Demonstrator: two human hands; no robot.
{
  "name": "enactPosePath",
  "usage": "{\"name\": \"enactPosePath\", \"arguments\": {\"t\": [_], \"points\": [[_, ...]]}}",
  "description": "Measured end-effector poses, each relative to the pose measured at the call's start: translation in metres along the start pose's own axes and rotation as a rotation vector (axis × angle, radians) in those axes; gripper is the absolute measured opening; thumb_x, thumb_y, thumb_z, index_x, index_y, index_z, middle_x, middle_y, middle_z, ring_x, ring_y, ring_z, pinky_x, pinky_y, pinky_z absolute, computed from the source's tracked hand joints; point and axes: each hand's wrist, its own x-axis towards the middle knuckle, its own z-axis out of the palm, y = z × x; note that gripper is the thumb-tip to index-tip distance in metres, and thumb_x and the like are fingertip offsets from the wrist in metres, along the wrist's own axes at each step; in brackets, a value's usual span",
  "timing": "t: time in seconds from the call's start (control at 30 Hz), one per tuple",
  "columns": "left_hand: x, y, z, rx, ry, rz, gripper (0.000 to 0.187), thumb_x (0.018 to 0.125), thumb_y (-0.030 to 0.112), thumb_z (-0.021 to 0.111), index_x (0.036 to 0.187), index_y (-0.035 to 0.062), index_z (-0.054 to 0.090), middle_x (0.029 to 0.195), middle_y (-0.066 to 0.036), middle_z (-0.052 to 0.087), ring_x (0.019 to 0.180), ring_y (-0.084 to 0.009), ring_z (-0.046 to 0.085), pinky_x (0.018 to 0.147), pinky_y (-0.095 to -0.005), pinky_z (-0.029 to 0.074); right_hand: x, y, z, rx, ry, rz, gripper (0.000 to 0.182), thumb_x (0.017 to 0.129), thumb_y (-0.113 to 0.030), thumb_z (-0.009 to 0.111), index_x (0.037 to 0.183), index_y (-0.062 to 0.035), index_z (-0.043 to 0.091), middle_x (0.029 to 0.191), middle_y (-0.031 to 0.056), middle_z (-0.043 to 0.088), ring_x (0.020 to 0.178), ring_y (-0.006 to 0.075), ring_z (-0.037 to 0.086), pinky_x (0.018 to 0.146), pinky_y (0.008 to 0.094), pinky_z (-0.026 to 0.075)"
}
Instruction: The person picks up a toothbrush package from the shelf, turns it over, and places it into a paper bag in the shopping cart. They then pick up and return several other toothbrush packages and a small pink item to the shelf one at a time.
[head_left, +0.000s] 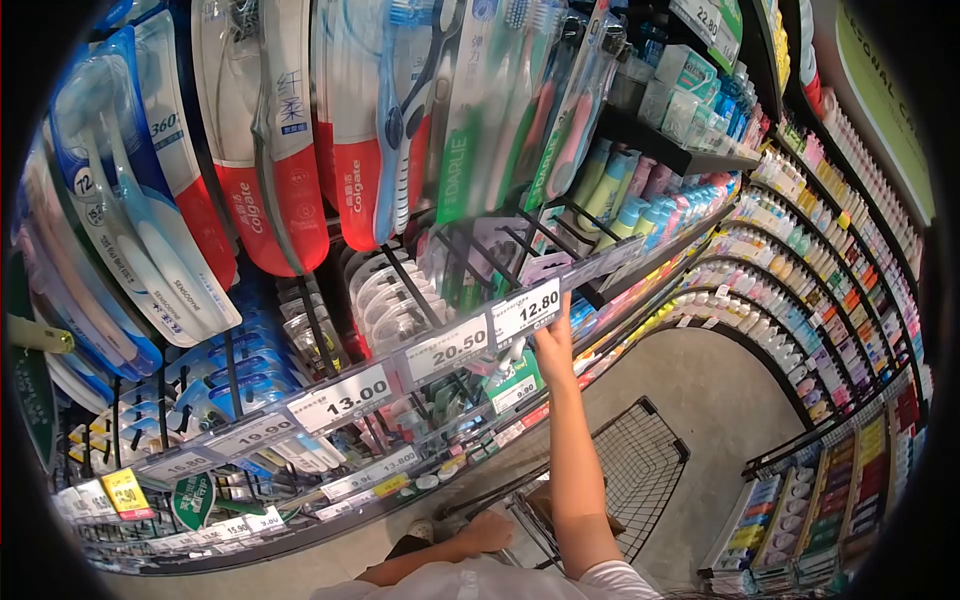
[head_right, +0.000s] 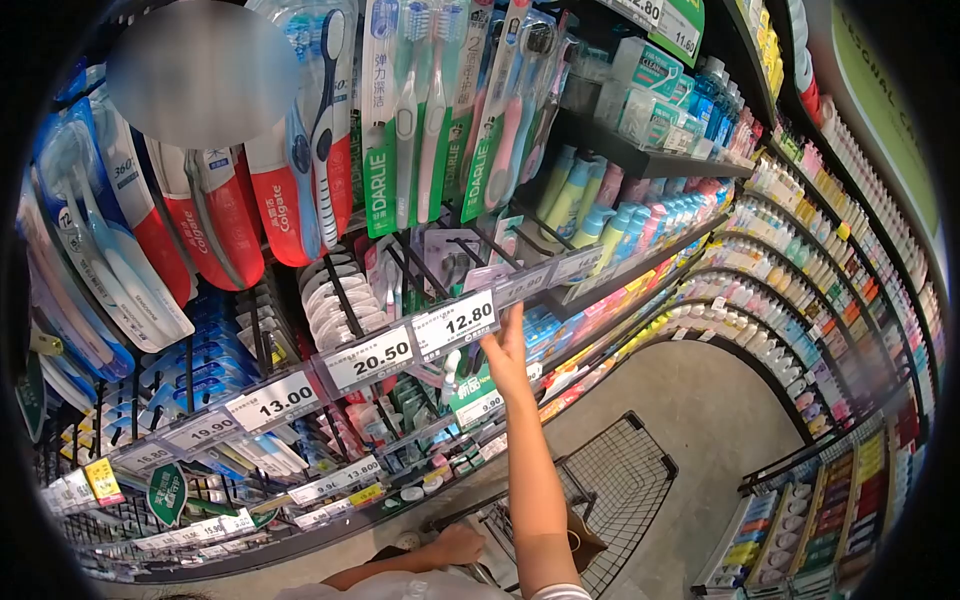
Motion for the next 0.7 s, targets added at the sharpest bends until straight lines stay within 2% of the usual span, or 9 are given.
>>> {"name": "enactPosePath", "arguments": {"t": [0.13, 0.23, 0.33, 0.4, 0.47, 0.57, 0.63, 0.7], "points": [[0.001, 0.001, -0.003, -0.017, -0.02, -0.008, 0.021, 0.074, 0.024, 0.052, 0.07, 0.0045, 0.059, 0.058, -0.015, 0.059, 0.055, -0.0327, 0.06, 0.054, -0.0453, 0.048, 0.007, -0.008, 0.004, -0.145, -0.045, 0.012, 0.071, 0.082, 0.0, 0.049, 0.144, -0.0045, 0.013, 0.142, 0.0137, 0.03, 0.127, 0.0235, 0.033, 0.103, 0.0319, 0.026], [0.001, -0.001, 0.002, -0.017, -0.007, -0.009, 0.021, 0.074, 0.024, 0.052, 0.07, 0.004, 0.06, 0.059, -0.015, 0.059, 0.055, -0.0326, 0.06, 0.054, -0.0453, 0.048, 0.017, 0.003, 0.003, -0.279, -0.003, -0.006, 0.071, 0.083, -0.006, 0.056, 0.143, -0.0102, 0.018, 0.117, 0.008, 0.049, 0.102, 0.0159, 0.051, 0.087, 0.0273, 0.042], [-0.001, 0.001, 0.001, -0.01, 0.01, -0.001, 0.022, 0.074, 0.024, 0.053, 0.071, 0.0034, 0.06, 0.058, -0.016, 0.059, 0.054, -0.0324, 0.06, 0.053, -0.0449, 0.048, 0.044, 0.004, 0.026, -0.57, -0.007, -0.316, 0.066, 0.086, -0.014, 0.054, 0.142, -0.0032, 0.02, 0.142, 0.0195, 0.029, 0.128, 0.0292, 0.033, 0.105, 0.0361, 0.023], [-0.001, 0.001, -0.003, -0.01, 0.015, 0.007, 0.022, 0.074, 0.023, 0.053, 0.071, 0.0032, 0.06, 0.058, -0.016, 0.059, 0.053, -0.0323, 0.059, 0.053, -0.0448, 0.047, 0.057, 0.014, 0.028, -0.642, 0.012, -0.37, 0.064, 0.087, -0.023, 0.054, 0.14, -0.0025, 0.025, 0.14, 0.0211, 0.032, 0.126, 0.0323, 0.034, 0.105, 0.0386, 0.023], [-0.002, 0.002, -0.005, -0.014, 0.014, 0.011, 0.021, 0.074, 0.023, 0.053, 0.072, 0.0032, 0.06, 0.058, -0.015, 0.059, 0.053, -0.0322, 0.059, 0.053, -0.0449, 0.047, 0.057, 0.016, 0.029, -0.613, 0.004, -0.251, 0.064, 0.087, -0.025, 0.055, 0.139, -0.002, 0.026, 0.14, 0.0213, 0.032, 0.127, 0.0329, 0.034, 0.105, 0.0398, 0.023], [0.0, 0.003, -0.008, 0.012, -0.02, 0.017, 0.021, 0.075, 0.023, 0.053, 0.074, 0.0031, 0.06, 0.058, -0.015, 0.059, 0.052, -0.0325, 0.059, 0.053, -0.0449, 0.047, 0.036, 0.029, 0.017, -0.762, 0.048, -0.272, 0.06, 0.085, -0.023, 0.057, 0.135, 0.0001, 0.033, 0.131, 0.0228, 0.041, 0.12, 0.0343, 0.04, 0.101, 0.0398, 0.029], [0.0, 0.001, -0.004, 0.019, -0.008, 0.013, 0.02, 0.075, 0.022, 0.052, 0.074, 0.0039, 0.06, 0.057, -0.014, 0.059, 0.052, -0.0315, 0.059, 0.054, -0.0446, 0.046, 0.001, 0.007, 0.01, -0.791, 0.073, -0.207, 0.055, 0.084, -0.017, 0.058, 0.132, 0.0004, 0.037, 0.122, 0.0207, 0.047, 0.112, 0.0306, 0.046, 0.095, 0.0366, 0.036], [-0.001, 0.005, -0.007, 0.091, 0.003, 0.023, 0.018, 0.075, 0.022, 0.052, 0.076, 0.0059, 0.061, 0.058, -0.012, 0.06, 0.054, -0.0294, 0.06, 0.055, -0.0428, 0.047, -0.051, -0.022, 0.0, -0.687, 0.147, -0.095, 0.048, 0.083, -0.01, 0.058, 0.127, -0.0001, 0.042, 0.109, 0.0152, 0.053, 0.099, 0.0226, 0.053, 0.085, 0.0313, 0.042]]}}
